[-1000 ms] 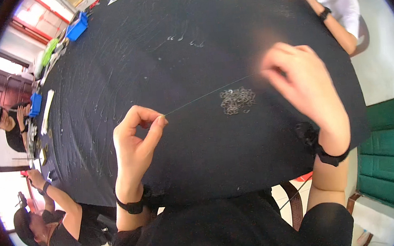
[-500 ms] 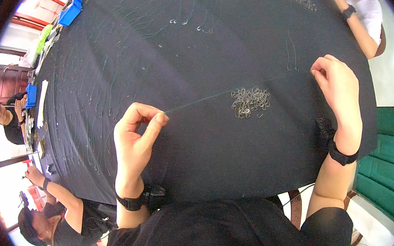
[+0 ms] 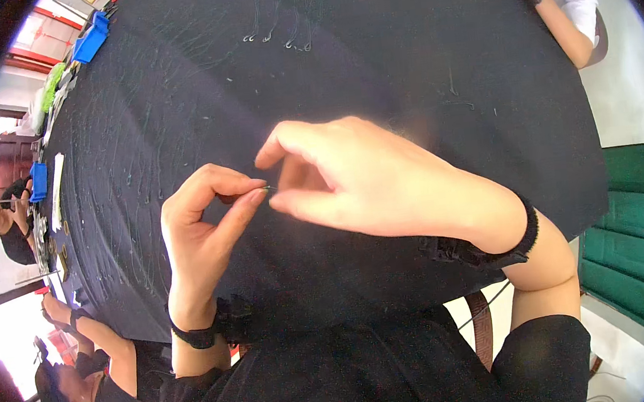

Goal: The person picks up a fishing hook and a line, threads the line through the hook's eye, and wraps it around the hook to tie a knot. They then pull the line to tighten the knot and place the finished assembly onto the table.

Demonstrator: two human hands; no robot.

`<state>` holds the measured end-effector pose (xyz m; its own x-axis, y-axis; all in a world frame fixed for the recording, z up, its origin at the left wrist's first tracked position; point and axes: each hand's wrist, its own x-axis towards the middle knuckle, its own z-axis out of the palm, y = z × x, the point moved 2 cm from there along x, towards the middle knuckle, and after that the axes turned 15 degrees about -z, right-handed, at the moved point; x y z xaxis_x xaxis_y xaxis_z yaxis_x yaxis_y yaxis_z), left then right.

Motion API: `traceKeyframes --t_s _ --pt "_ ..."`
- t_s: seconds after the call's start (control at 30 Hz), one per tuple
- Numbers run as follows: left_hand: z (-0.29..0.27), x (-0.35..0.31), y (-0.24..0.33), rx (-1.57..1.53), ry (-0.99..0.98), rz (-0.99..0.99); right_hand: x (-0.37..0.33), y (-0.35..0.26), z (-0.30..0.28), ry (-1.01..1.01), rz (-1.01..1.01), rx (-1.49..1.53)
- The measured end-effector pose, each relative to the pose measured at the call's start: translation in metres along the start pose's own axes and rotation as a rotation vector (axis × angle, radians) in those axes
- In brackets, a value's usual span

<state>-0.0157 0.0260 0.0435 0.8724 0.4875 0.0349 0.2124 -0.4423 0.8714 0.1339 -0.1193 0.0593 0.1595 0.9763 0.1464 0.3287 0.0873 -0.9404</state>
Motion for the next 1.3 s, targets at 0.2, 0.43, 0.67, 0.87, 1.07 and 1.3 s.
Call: traceKeyframes --t_s 0.2,0.43,0.67,0.87,1.07,1.3 --pt "0.01 0.002 -0.012 -0.067 0.015 -0.032 0.005 0.017 0.0 0.043 -0.079 -0.108" --pt "0.023 0.013 -0.033 -0.109 -0.008 -0.12 0.008 0.047 -0.001 0.063 -0.089 -0.089" --pt "0.024 0.011 -0.045 -0.147 -0.016 -0.157 0.011 0.054 0.001 0.041 0.009 0.001" --pt "0.02 0.013 -0.044 -0.073 0.002 -0.104 0.012 0.056 0.003 0.055 -0.016 0.009" --pt "0.018 0.014 -0.044 -0.03 0.029 -0.013 0.012 0.055 0.004 0.062 -0.035 -0.001" --pt "0.017 0.013 -0.044 -0.008 0.022 0.004 0.012 0.055 0.004 0.064 -0.03 0.017"
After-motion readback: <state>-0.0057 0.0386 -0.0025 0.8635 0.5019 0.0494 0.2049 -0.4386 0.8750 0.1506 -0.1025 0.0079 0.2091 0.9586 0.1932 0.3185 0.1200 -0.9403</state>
